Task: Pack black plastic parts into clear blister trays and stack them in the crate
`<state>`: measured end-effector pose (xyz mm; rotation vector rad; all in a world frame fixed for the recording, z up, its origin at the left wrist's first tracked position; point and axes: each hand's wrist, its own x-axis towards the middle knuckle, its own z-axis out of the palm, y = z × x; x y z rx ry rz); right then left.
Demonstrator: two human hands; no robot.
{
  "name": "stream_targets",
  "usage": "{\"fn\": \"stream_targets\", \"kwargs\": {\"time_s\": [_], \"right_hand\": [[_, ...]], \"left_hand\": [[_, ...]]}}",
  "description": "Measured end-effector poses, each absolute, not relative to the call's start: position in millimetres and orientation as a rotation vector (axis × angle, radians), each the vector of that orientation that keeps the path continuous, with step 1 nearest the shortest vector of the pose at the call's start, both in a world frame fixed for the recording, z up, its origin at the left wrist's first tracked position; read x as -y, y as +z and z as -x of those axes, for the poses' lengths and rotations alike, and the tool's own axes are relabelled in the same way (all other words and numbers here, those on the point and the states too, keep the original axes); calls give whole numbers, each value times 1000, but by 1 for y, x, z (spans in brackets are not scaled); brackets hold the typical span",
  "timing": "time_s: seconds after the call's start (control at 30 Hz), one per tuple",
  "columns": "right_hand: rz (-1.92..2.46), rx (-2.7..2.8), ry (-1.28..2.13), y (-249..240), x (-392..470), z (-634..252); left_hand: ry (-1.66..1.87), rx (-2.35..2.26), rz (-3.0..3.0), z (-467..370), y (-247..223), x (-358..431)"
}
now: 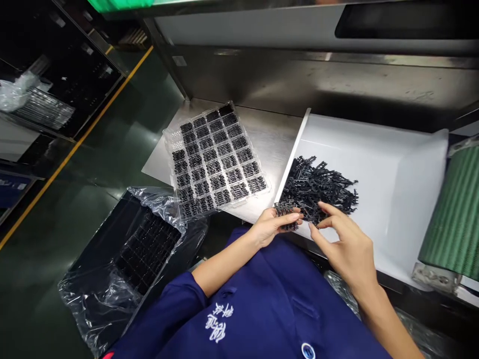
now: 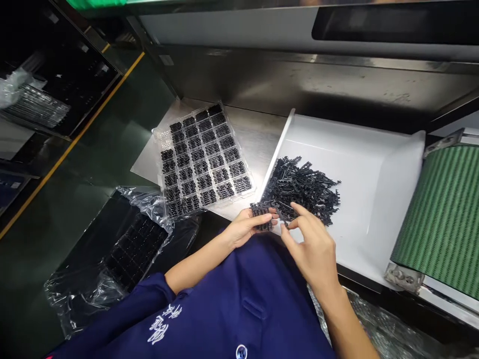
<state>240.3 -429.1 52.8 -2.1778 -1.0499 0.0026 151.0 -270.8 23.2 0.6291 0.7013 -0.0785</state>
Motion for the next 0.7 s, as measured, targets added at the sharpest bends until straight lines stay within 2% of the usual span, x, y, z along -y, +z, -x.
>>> {"fn": "stream_targets", "kwargs": {"time_s": [0.33, 0.57, 0.7], "right_hand": [[2065, 1493, 216, 78, 449, -246], [1912, 1510, 164, 82, 456, -259], [1966, 1370, 85, 83, 461, -258]], "left_hand": [[-318, -499, -740, -160, 42, 277], [-425, -462, -715, -164, 43, 280], [-399, -468, -680, -165, 43, 279]]}}
